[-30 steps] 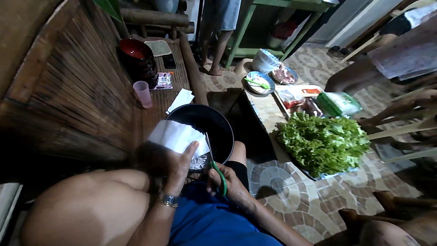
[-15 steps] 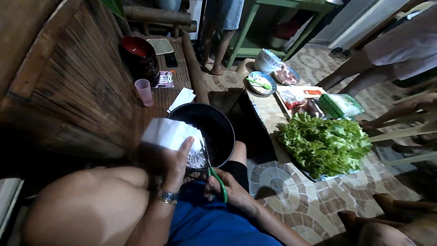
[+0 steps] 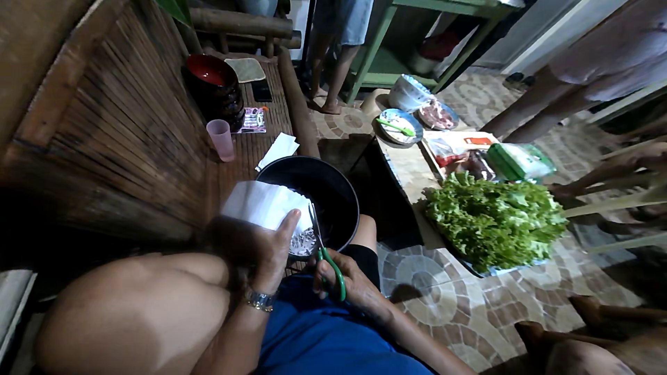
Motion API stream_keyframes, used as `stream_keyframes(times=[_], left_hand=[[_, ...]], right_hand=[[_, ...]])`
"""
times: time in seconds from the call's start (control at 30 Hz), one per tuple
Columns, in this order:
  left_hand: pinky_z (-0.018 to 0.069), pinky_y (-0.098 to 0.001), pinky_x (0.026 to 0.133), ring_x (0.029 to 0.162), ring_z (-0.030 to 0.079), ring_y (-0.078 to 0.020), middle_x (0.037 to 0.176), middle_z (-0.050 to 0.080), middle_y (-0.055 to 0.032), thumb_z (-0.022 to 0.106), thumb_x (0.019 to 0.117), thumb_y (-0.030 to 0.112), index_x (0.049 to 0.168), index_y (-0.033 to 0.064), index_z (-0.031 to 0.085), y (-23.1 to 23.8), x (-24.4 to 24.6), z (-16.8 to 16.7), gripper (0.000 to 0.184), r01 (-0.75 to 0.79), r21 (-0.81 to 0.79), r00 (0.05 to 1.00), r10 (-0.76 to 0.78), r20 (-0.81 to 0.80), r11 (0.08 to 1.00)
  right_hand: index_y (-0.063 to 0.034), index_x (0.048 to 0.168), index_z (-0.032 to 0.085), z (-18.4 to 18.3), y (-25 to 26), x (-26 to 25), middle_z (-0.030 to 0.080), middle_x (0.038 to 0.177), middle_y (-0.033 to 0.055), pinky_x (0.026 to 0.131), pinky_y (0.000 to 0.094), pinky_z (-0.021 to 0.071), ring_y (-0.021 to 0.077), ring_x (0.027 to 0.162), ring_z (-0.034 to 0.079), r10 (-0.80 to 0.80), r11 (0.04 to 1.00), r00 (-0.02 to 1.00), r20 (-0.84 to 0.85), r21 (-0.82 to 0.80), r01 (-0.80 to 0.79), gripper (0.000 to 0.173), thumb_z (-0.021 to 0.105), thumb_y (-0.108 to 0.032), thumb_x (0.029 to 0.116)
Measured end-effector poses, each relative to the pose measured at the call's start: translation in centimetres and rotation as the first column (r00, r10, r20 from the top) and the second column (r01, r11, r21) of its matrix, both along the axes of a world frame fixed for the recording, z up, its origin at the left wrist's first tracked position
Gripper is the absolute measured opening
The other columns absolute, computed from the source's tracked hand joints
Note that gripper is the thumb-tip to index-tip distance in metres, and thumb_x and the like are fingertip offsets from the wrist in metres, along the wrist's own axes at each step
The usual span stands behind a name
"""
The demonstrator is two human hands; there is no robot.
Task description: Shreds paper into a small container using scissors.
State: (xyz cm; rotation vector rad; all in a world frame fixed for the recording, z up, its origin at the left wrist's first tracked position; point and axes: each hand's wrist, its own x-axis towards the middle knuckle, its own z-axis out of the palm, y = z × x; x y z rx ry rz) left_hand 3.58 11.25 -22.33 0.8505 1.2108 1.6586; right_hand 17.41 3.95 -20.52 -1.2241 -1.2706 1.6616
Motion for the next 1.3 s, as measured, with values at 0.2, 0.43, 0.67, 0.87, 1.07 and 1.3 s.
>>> stream_keyframes(times=[0.2, 0.43, 0.67, 0.87, 1.07, 1.3], left_hand=[[0.0591, -0.0250, 0.086, 0.096, 0.069, -0.0040, 0.104, 0.069, -0.0009, 0.079, 0.0735, -0.008, 0.127, -0.0025, 0.052, 0.0, -0.2, 0.2, 0.060, 0.004, -0.024, 0.999, -0.005, -0.033, 1.000], [0.0597, -0.0251, 0.084, 0.094, 0.069, -0.0037, 0.101, 0.070, 0.0011, 0.080, 0.0713, -0.008, 0.123, -0.0014, 0.054, -0.2, 0.0, 0.1, 0.058, 0.052, -0.015, 0.999, -0.052, -0.014, 0.999], [0.0595, -0.0251, 0.085, 0.094, 0.069, -0.0036, 0.102, 0.069, 0.0005, 0.079, 0.0704, -0.009, 0.124, -0.0012, 0.052, 0.1, 0.1, 0.2, 0.061, 0.038, -0.023, 0.999, -0.038, 0.000, 0.999], [0.0585, -0.0230, 0.086, 0.096, 0.068, -0.0038, 0.105, 0.068, -0.0077, 0.077, 0.0741, -0.002, 0.126, -0.0131, 0.048, -0.3, 0.1, 0.5, 0.060, 0.072, -0.084, 0.993, -0.079, -0.084, 0.994], [0.0573, -0.0217, 0.086, 0.098, 0.067, -0.0037, 0.109, 0.065, -0.0099, 0.075, 0.0748, -0.005, 0.131, -0.0136, 0.045, -0.4, 0.3, 0.8, 0.064, 0.069, -0.123, 0.993, -0.080, -0.082, 0.990], [0.0583, -0.0206, 0.082, 0.092, 0.068, -0.0018, 0.102, 0.068, -0.0057, 0.074, 0.0726, -0.010, 0.123, -0.0121, 0.049, -0.5, 0.4, 0.7, 0.057, 0.103, -0.104, 0.992, -0.109, -0.060, 0.989]], right_hand=[[-0.0066, 0.101, 0.060, 0.1, -0.2, -0.2, 0.061, 0.067, -0.0110, 0.057, 0.0166, 0.0521, -0.0010, 0.058, 0.060, -0.052, 0.999, 0.999, -0.010, 0.001, 0.052, 0.023, 0.057, -0.030, 0.1000], [-0.0058, 0.104, 0.058, 0.2, 0.2, -0.2, 0.062, 0.068, -0.0104, 0.062, 0.0186, 0.0539, 0.0002, 0.062, 0.062, -0.057, 0.998, 0.998, 0.004, 0.003, 0.057, 0.025, 0.053, -0.030, 0.1013], [-0.0076, 0.100, 0.059, 0.2, 0.2, -0.2, 0.061, 0.065, -0.0114, 0.056, 0.0157, 0.0515, -0.0015, 0.057, 0.060, -0.086, 0.996, 0.996, -0.007, 0.011, 0.086, 0.021, 0.057, -0.029, 0.1003], [-0.0021, 0.105, 0.059, 0.4, 0.3, -0.3, 0.062, 0.070, -0.0070, 0.061, 0.0196, 0.0542, 0.0014, 0.061, 0.061, -0.090, 0.996, 0.996, -0.010, -0.020, 0.090, 0.022, 0.053, -0.023, 0.1026], [-0.0015, 0.104, 0.059, 0.0, 0.6, -0.3, 0.061, 0.068, -0.0053, 0.058, 0.0201, 0.0521, 0.0024, 0.058, 0.060, -0.092, 0.994, 0.996, -0.018, -0.053, 0.091, 0.024, 0.055, -0.025, 0.1019], [-0.0030, 0.101, 0.058, -0.1, 0.9, 0.0, 0.062, 0.069, -0.0049, 0.060, 0.0209, 0.0521, 0.0030, 0.060, 0.061, -0.085, 0.995, 0.996, -0.029, -0.053, 0.083, 0.026, 0.052, -0.028, 0.1027]])
